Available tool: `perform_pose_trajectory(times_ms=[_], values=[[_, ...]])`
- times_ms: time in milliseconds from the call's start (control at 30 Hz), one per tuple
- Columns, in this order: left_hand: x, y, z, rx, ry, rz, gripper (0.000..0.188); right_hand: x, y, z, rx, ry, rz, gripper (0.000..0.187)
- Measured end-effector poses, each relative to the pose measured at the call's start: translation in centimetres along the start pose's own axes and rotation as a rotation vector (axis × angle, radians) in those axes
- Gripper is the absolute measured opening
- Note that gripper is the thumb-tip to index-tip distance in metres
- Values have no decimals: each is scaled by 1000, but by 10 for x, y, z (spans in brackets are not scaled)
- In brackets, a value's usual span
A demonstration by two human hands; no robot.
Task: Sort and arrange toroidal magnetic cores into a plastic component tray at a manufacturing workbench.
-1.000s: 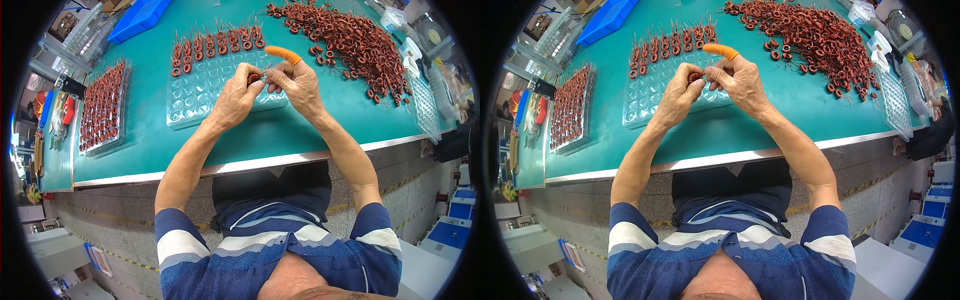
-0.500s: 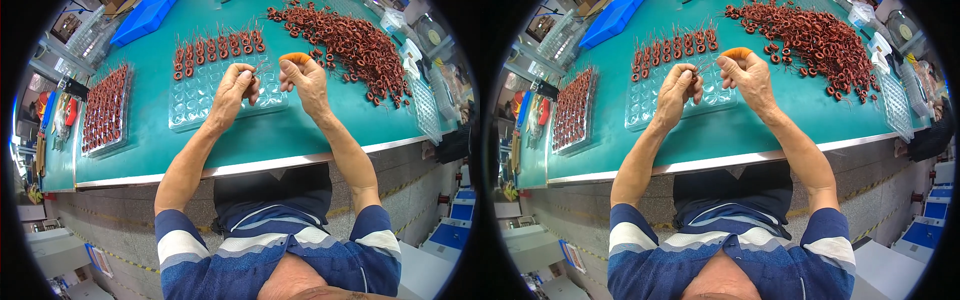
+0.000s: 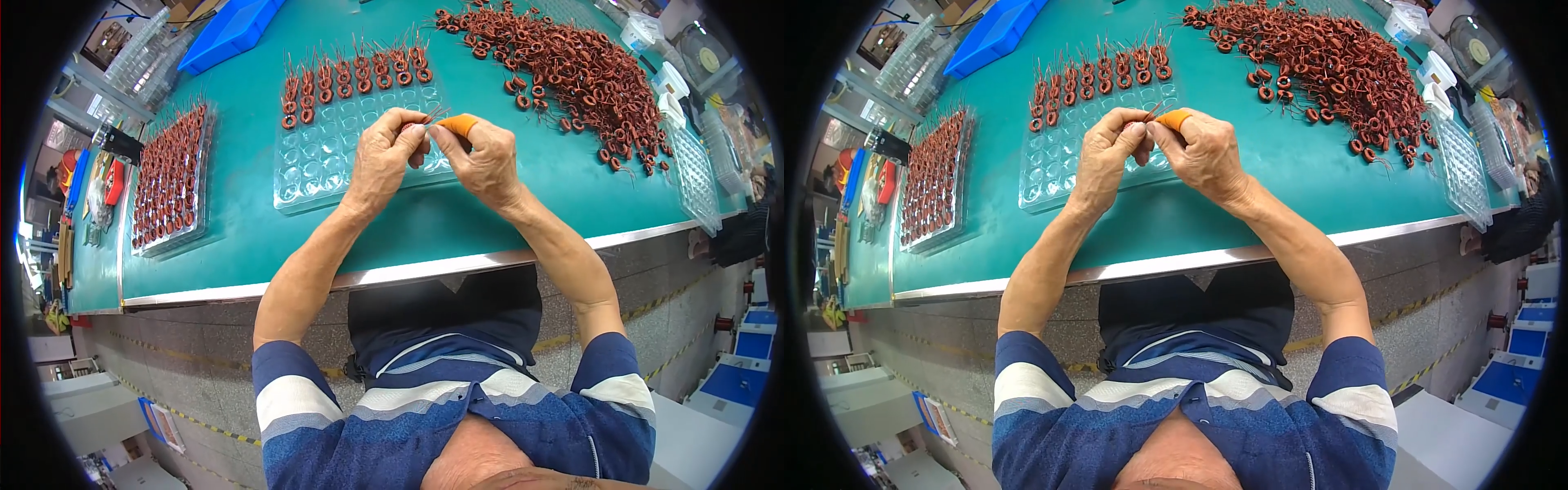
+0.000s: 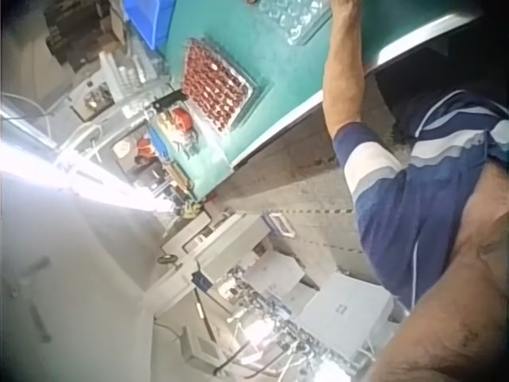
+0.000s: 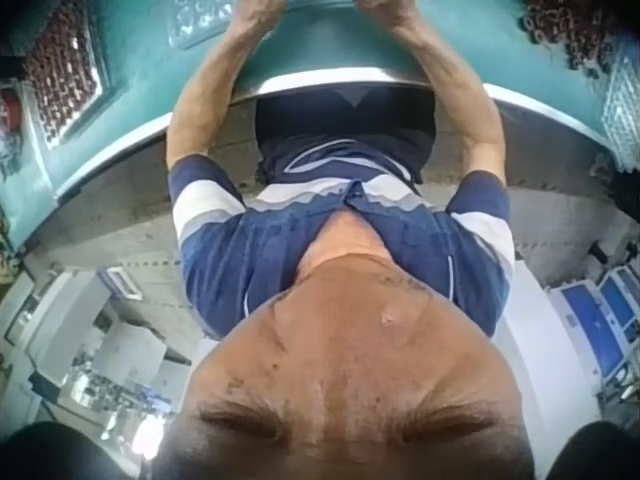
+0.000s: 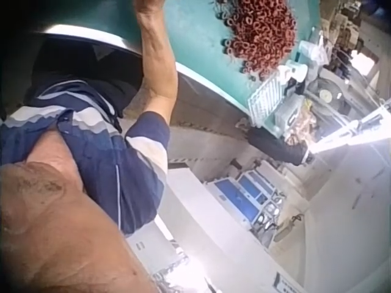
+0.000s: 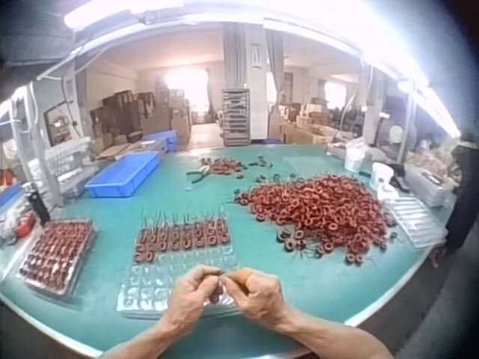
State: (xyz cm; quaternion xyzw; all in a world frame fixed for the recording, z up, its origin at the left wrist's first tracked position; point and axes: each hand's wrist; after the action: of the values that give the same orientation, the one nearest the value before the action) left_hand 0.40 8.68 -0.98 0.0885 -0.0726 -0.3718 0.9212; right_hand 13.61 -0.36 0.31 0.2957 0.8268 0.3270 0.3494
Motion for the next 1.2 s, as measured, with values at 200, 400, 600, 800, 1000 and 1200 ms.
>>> perform_pose_trajectory(times_ms=[200,400,600,800,1000,1200], values=[[-1,-1,-5,-18,107,29,17,1,3,4,399,133,-170,22],[-1,0,-4,-7,46,-41,28,-5,-1,19,427,251,-7,39],[-4,-2,-7,-16,35,-54,32,2,2,8,468,459,-62,37],[1,-5,-4,90,-3,-79,20,-2,4,3,557,512,-105,23],[3,-2,-7,83,-90,-111,25,-7,6,11,575,551,-123,20],[-4,-1,-14,16,-46,-43,29,2,6,13,490,569,-51,15]])
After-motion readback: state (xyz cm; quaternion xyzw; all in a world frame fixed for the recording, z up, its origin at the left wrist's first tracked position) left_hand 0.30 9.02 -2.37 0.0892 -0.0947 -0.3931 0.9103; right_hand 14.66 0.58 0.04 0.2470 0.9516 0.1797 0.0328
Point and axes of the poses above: each hand's wrist, its own y-axis towards the middle knuckle, its own x-axis out of the palm, z = x × y, and after that the axes turned 2 degrees about z, right-handed
